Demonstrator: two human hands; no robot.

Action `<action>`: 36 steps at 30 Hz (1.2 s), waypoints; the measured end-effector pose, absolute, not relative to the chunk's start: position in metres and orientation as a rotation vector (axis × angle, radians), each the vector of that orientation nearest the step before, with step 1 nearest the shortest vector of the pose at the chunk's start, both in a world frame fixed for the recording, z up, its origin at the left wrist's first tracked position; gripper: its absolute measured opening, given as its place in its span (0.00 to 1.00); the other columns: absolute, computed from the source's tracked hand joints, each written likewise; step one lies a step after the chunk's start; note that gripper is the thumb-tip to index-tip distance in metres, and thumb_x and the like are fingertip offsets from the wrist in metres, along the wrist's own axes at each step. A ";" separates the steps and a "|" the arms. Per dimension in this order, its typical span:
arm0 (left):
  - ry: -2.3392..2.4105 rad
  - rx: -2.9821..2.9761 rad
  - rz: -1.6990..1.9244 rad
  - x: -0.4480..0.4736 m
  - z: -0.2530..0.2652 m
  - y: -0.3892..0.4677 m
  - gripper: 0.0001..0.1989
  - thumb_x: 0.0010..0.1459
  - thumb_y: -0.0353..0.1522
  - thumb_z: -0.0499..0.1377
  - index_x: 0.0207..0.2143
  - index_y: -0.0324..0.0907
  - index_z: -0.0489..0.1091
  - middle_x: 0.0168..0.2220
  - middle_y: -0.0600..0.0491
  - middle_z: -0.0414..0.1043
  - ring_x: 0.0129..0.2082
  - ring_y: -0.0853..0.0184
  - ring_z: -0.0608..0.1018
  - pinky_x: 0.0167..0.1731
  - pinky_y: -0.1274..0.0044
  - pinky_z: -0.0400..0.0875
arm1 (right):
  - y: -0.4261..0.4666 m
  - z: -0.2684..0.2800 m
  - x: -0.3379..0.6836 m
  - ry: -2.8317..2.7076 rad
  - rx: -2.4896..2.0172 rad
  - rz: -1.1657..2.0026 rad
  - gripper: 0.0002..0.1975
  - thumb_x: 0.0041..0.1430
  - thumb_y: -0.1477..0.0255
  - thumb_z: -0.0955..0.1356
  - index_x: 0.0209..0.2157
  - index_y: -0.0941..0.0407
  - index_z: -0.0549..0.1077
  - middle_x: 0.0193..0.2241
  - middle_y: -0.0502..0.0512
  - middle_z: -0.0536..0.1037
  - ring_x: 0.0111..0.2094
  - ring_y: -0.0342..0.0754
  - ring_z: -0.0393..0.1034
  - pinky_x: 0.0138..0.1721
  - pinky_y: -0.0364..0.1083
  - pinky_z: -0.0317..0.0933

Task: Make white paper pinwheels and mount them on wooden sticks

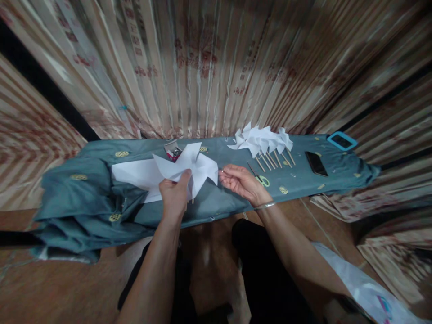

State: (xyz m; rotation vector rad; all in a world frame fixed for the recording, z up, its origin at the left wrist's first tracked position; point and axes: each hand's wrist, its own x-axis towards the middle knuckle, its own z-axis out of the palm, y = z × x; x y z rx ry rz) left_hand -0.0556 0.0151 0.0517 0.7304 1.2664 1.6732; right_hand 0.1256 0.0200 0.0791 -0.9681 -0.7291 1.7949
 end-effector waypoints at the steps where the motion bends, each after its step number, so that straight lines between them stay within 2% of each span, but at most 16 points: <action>1: 1.265 0.747 1.662 -0.049 0.051 0.016 0.12 0.41 0.35 0.67 0.28 0.36 0.76 0.30 0.49 0.79 0.29 0.67 0.79 0.35 0.76 0.73 | 0.016 0.078 0.132 -0.726 -0.955 1.789 0.05 0.52 0.78 0.73 0.26 0.59 0.74 0.24 0.51 0.80 0.25 0.39 0.75 0.29 0.36 0.70; 7: 1.279 0.866 1.585 -0.015 0.041 0.026 0.11 0.41 0.36 0.67 0.27 0.37 0.77 0.30 0.49 0.80 0.30 0.64 0.79 0.35 0.75 0.73 | 0.007 0.075 0.166 -0.749 -1.020 1.667 0.09 0.43 0.74 0.77 0.26 0.57 0.75 0.24 0.49 0.80 0.25 0.38 0.74 0.28 0.36 0.68; 11: 1.327 0.974 1.515 0.003 0.037 0.030 0.11 0.42 0.36 0.67 0.27 0.37 0.77 0.30 0.48 0.80 0.31 0.62 0.80 0.34 0.74 0.74 | 0.000 0.086 0.177 -0.876 -1.043 1.487 0.09 0.42 0.71 0.78 0.26 0.55 0.77 0.25 0.49 0.80 0.26 0.38 0.74 0.30 0.36 0.68; 19: 1.273 1.089 1.436 0.034 0.039 0.029 0.10 0.44 0.34 0.65 0.28 0.37 0.78 0.31 0.48 0.81 0.33 0.60 0.81 0.32 0.75 0.74 | -0.019 0.105 0.189 -1.111 -1.122 1.092 0.05 0.48 0.72 0.76 0.29 0.50 0.79 0.27 0.49 0.79 0.29 0.42 0.73 0.35 0.44 0.69; 23: 1.272 1.104 1.397 0.042 0.037 0.029 0.09 0.44 0.35 0.65 0.27 0.37 0.78 0.29 0.49 0.81 0.31 0.60 0.81 0.30 0.75 0.73 | -0.021 0.100 0.194 -1.171 -1.186 0.992 0.05 0.50 0.74 0.74 0.29 0.49 0.80 0.27 0.49 0.79 0.29 0.43 0.71 0.34 0.45 0.68; 31: 1.302 1.219 1.300 0.053 0.045 0.022 0.09 0.44 0.35 0.63 0.22 0.37 0.77 0.23 0.52 0.79 0.25 0.65 0.78 0.24 0.78 0.70 | -0.010 0.066 0.185 -1.263 -1.290 0.916 0.04 0.53 0.72 0.72 0.33 0.54 0.78 0.28 0.48 0.79 0.29 0.43 0.71 0.34 0.44 0.64; 36: 1.313 1.328 1.257 0.053 0.046 0.018 0.09 0.46 0.35 0.62 0.22 0.37 0.76 0.22 0.53 0.78 0.23 0.67 0.77 0.22 0.80 0.67 | -0.011 0.066 0.188 -1.350 -1.322 0.834 0.02 0.55 0.73 0.71 0.32 0.55 0.77 0.26 0.47 0.77 0.27 0.41 0.67 0.31 0.42 0.61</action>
